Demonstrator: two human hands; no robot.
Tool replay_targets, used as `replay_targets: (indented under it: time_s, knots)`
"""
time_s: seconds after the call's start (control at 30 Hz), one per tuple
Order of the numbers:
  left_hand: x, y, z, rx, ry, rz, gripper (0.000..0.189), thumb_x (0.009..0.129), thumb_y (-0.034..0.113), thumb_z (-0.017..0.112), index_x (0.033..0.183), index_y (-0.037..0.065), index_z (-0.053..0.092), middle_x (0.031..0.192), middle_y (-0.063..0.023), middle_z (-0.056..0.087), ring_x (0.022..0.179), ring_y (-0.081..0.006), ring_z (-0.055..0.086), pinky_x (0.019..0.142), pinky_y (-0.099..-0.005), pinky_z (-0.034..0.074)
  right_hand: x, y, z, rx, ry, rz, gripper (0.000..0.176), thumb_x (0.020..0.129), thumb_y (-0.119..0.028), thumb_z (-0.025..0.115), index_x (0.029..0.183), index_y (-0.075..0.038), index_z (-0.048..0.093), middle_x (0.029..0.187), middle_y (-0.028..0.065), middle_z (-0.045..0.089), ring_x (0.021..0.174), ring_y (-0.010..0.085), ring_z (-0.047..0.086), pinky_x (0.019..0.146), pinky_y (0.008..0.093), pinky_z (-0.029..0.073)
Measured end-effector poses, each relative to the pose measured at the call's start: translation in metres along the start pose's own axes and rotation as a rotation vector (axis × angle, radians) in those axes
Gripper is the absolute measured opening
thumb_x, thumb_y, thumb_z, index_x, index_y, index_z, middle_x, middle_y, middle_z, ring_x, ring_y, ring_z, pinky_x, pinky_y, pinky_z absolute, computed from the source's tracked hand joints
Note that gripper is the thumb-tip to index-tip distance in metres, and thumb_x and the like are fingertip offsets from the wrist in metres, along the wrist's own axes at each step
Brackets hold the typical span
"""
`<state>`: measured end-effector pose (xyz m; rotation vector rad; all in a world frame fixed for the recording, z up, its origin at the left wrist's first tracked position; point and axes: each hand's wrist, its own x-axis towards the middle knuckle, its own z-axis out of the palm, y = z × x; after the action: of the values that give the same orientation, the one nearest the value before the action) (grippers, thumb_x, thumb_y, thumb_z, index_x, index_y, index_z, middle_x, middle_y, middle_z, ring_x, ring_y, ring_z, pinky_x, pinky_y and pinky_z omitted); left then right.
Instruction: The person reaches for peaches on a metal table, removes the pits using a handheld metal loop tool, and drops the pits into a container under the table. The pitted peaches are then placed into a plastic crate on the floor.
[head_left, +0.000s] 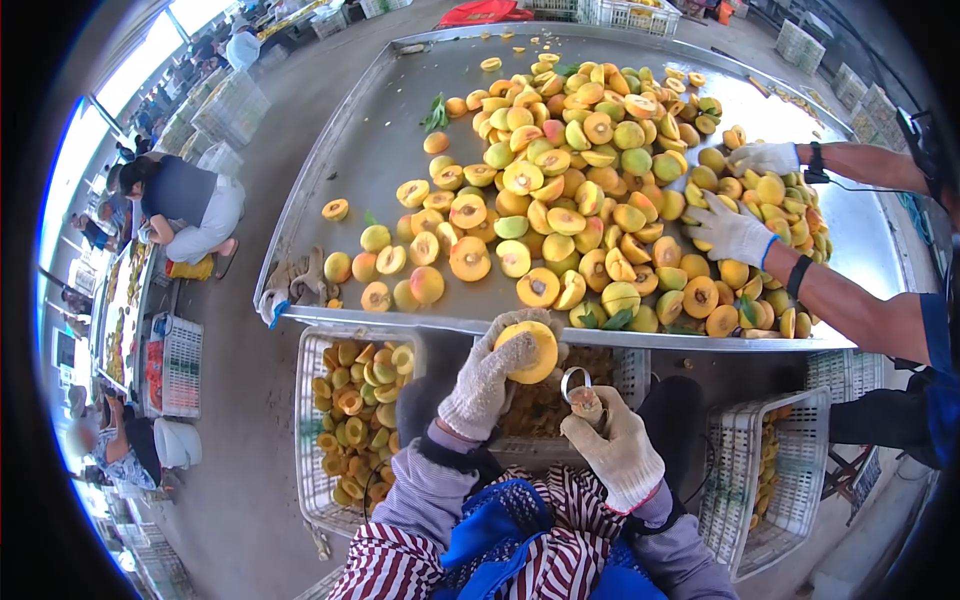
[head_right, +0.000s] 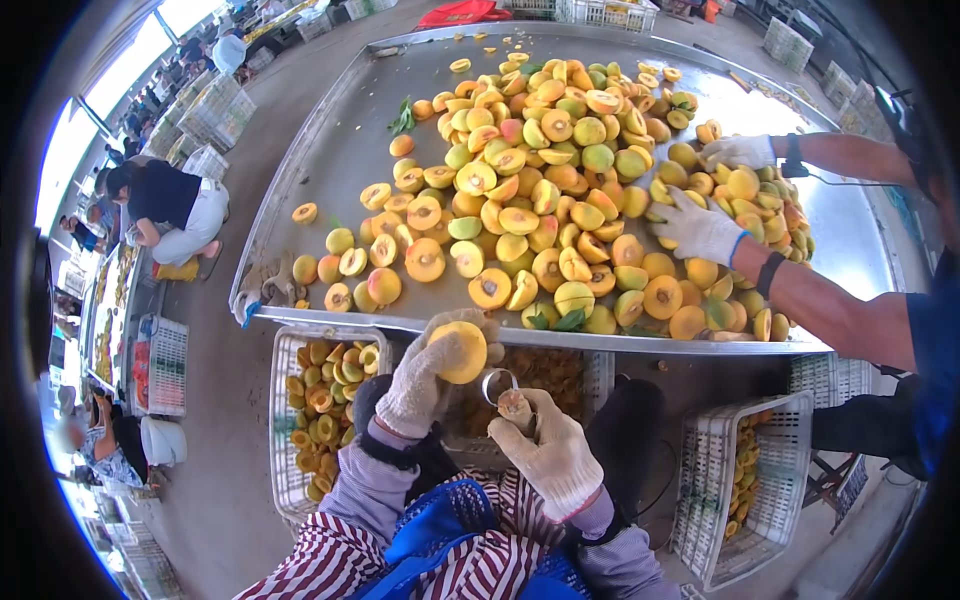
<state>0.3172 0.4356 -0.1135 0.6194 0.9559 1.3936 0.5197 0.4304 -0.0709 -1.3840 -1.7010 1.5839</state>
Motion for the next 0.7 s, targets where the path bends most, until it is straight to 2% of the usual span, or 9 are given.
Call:
replay_targets:
  time_s: [0.03,0.07,0.13,0.17,0.23,0.27,0.4,0.6,0.7]
  knots:
    - [-0.007,0.001,0.008,-0.069,0.042,-0.026,0.067,0.094,0.041,0.065,0.142,0.000,0.045,0.124,-0.0167,0.062,0.103,-0.0245,0.066,0.093,-0.0368,0.054,-0.001,0.004,0.004,-0.036,0.044,-0.132,0.036,0.088,-0.023,0.073,0.114,-0.003,0.061,0.079,0.0138,0.066,0.070,0.0215,0.067,0.069,0.0356,0.053]
    - [-0.011,0.000,0.011,-0.069,0.046,-0.029,0.067,0.094,0.041,0.065,0.142,0.000,0.045,0.124,-0.0167,0.062,0.103,-0.0245,0.066,0.093,-0.0368,0.054,-0.003,0.001,0.005,-0.034,0.041,-0.129,0.036,0.088,-0.023,0.073,0.114,-0.003,0.061,0.079,0.0138,0.066,0.070,0.0215,0.067,0.069,0.0356,0.053]
    - [-0.020,-0.002,0.015,0.002,0.060,0.081,0.067,0.098,0.051,0.057,0.139,-0.001,0.047,0.123,-0.0193,0.063,0.100,-0.0266,0.067,0.090,-0.0373,0.055,-0.008,-0.011,0.004,-0.169,0.040,-0.206,0.035,0.087,-0.022,0.073,0.112,-0.003,0.060,0.076,0.0169,0.067,0.070,0.0307,0.070,0.065,0.0387,0.055]
    - [-0.024,0.000,0.018,0.032,0.078,0.076,0.072,0.099,0.059,0.050,0.138,-0.001,0.048,0.122,-0.0200,0.063,0.100,-0.0260,0.067,0.089,-0.0374,0.055,-0.010,-0.013,0.006,-0.167,0.037,-0.203,0.035,0.087,-0.022,0.073,0.112,-0.003,0.060,0.076,0.0169,0.067,0.070,0.0307,0.070,0.065,0.0387,0.055]
    - [-0.030,0.000,0.018,0.031,0.071,0.099,0.067,0.102,0.055,0.047,0.137,-0.001,0.049,0.122,-0.0179,0.063,0.102,-0.0240,0.066,0.091,-0.0359,0.054,-0.013,-0.015,0.009,-0.170,0.063,-0.280,0.034,0.087,-0.023,0.073,0.111,-0.003,0.059,0.074,0.0176,0.067,0.070,0.0363,0.071,0.061,0.0412,0.056]
    - [-0.033,0.000,0.018,0.029,0.058,0.125,0.062,0.104,0.051,0.044,0.136,-0.002,0.050,0.121,-0.0158,0.064,0.103,-0.0220,0.066,0.093,-0.0344,0.052,-0.014,-0.016,0.011,-0.167,0.062,-0.280,0.034,0.087,-0.023,0.073,0.111,-0.003,0.059,0.074,0.0176,0.067,0.070,0.0363,0.071,0.061,0.0412,0.056]
    - [-0.046,0.003,0.027,0.060,0.019,0.144,0.062,0.104,0.052,0.044,0.135,-0.002,0.052,0.120,-0.0146,0.064,0.106,-0.0208,0.064,0.094,-0.0341,0.052,-0.016,-0.010,0.016,-0.263,0.083,-0.346,0.033,0.087,-0.025,0.073,0.108,-0.004,0.059,0.071,0.0162,0.067,0.068,0.0368,0.070,0.059,0.0430,0.056]
    - [-0.066,0.010,0.048,0.032,0.086,0.162,0.060,0.105,0.049,0.045,0.134,-0.003,0.053,0.125,-0.0143,0.063,0.110,-0.0203,0.063,0.096,-0.0335,0.051,-0.028,-0.012,0.021,-0.313,0.061,-0.349,0.031,0.088,-0.027,0.073,0.105,-0.005,0.059,0.070,0.0152,0.067,0.066,0.0361,0.069,0.057,0.0434,0.055]
    - [-0.074,0.005,0.057,0.175,0.152,0.363,0.053,0.106,0.043,0.046,0.131,-0.003,0.056,0.124,-0.0137,0.064,0.106,-0.0183,0.063,0.092,-0.0327,0.052,-0.032,-0.016,0.018,-0.314,-0.017,-0.355,0.030,0.089,-0.026,0.072,0.106,-0.005,0.060,0.068,0.0137,0.065,0.063,0.0334,0.068,0.057,0.0415,0.055]
